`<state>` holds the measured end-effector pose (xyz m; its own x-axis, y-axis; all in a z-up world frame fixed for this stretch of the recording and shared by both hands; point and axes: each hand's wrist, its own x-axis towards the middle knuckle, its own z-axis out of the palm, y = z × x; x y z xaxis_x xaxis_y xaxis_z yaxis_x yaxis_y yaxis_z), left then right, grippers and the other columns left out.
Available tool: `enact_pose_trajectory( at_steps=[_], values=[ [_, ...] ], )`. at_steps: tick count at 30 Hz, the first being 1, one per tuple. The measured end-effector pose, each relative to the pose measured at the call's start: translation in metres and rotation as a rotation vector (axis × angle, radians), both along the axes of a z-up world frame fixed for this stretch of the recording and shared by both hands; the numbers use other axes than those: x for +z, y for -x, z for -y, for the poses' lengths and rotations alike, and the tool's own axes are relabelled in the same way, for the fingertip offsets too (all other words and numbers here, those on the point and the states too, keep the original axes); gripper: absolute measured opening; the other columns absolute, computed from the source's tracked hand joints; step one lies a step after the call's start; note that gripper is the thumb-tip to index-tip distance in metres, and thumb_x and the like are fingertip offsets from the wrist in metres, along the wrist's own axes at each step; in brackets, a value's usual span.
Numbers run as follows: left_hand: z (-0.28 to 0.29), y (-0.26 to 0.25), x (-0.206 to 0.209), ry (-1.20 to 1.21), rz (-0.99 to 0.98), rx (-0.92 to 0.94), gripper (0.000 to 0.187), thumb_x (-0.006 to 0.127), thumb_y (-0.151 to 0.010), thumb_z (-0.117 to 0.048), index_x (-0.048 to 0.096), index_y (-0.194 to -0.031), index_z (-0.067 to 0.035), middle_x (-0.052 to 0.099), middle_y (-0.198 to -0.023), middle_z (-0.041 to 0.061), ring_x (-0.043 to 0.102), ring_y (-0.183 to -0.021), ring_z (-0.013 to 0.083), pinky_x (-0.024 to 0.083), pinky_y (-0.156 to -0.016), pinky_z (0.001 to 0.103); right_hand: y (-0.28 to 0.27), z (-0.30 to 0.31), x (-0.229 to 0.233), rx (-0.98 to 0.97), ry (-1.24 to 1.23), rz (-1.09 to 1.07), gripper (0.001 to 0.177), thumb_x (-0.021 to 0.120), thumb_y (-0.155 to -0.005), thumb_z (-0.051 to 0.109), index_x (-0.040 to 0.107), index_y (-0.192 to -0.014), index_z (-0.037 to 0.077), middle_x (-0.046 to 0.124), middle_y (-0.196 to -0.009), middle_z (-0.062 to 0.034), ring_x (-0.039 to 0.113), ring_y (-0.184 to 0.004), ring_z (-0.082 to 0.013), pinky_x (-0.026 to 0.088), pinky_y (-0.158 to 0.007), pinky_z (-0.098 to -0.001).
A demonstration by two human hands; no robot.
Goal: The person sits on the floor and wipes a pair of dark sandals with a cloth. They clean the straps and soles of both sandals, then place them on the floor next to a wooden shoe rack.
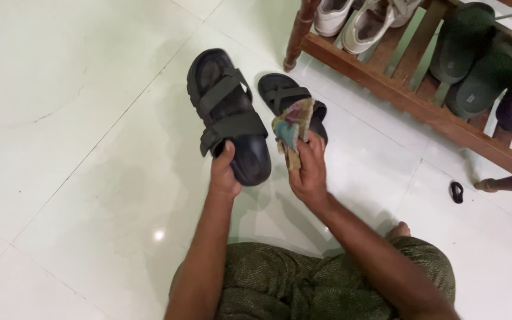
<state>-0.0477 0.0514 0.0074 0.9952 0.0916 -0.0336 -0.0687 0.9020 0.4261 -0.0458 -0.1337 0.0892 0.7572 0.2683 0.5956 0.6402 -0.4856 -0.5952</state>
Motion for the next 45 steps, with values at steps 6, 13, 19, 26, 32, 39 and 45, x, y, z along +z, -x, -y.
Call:
enact_pose_trajectory(
  at_steps=[6,13,19,26,32,39,45],
  values=[
    [0.0,-0.023,-0.041,0.042,-0.025,0.032,0.084,0.046,-0.095,-0.074,0.051,-0.145,-0.006,0.065,-0.132,0.01,0.064,-0.118,0.0271,0.053,-0.104,0.043,0.013,-0.024,0.01,0.34,0.528,-0.008,0.065,0.053,-0.104,0.048,0.057,-0.134,-0.009,0.05,-0.15,-0.033,0.039,-0.146,-0.0448,0.028,-0.112,-0.0575],
    [0.016,-0.028,-0.06,-0.169,-0.039,-0.039,0.105,0.037,-0.085,-0.084,0.041,-0.154,-0.005,0.053,-0.152,0.009,0.052,-0.138,0.0248,0.042,-0.118,0.04,-0.032,-0.065,0.016,0.157,0.639,-0.399,0.1,0.04,-0.092,0.074,0.05,-0.14,-0.012,0.047,-0.142,-0.034,0.036,-0.142,-0.0428,0.015,-0.115,-0.0617],
    [0.012,-0.027,-0.041,0.132,0.074,-0.043,0.111,0.031,-0.078,-0.088,0.044,-0.154,-0.007,0.056,-0.152,0.008,0.054,-0.137,0.0242,0.043,-0.117,0.041,-0.043,-0.077,0.001,0.199,0.575,-0.134,0.104,0.04,-0.095,0.079,0.05,-0.143,-0.012,0.042,-0.149,-0.0361,0.024,-0.15,-0.051,-0.01,-0.114,-0.0739],
    [-0.01,-0.039,-0.044,0.198,0.077,0.105,0.094,0.031,-0.099,-0.085,0.064,-0.128,-0.002,0.07,-0.114,0.01,0.065,-0.099,0.0256,0.053,-0.092,0.04,0.006,-0.045,0.007,0.367,0.636,-0.318,0.093,0.04,-0.097,0.072,0.051,-0.138,-0.011,0.04,-0.153,-0.0358,0.025,-0.155,-0.0499,0.016,-0.114,-0.0657],
    [0.006,-0.035,-0.037,0.086,-0.098,0.087,0.092,0.028,-0.098,-0.081,0.056,-0.139,-0.003,0.065,-0.131,0.01,0.062,-0.119,0.025,0.051,-0.106,0.038,-0.03,-0.069,0.012,0.33,0.673,-0.349,0.097,0.055,-0.091,0.067,0.047,-0.139,-0.017,0.045,-0.142,-0.0368,0.04,-0.138,-0.048,0.032,-0.114,-0.0558],
    [0.023,-0.028,-0.025,-0.014,-0.204,-0.03,0.099,0.026,-0.087,-0.083,0.042,-0.153,-0.01,0.051,-0.153,0.012,0.053,-0.136,0.0274,0.046,-0.112,0.038,-0.094,-0.087,-0.018,0.289,0.421,-0.229,0.096,0.058,-0.094,0.07,0.051,-0.142,-0.013,0.04,-0.151,-0.0386,0.036,-0.142,-0.0551,0.032,-0.117,-0.0609],
    [0.01,-0.033,-0.053,0.128,-0.181,0.124,0.064,0.035,-0.109,-0.056,0.055,-0.14,-0.003,0.061,-0.133,0.012,0.06,-0.119,0.0267,0.052,-0.102,0.039,-0.03,-0.069,-0.038,0.368,0.652,-0.445,0.114,0.051,-0.089,0.079,0.027,-0.157,-0.01,0.021,-0.16,-0.0393,0.019,-0.15,-0.0527,0.019,-0.119,-0.0539]
  ],
)
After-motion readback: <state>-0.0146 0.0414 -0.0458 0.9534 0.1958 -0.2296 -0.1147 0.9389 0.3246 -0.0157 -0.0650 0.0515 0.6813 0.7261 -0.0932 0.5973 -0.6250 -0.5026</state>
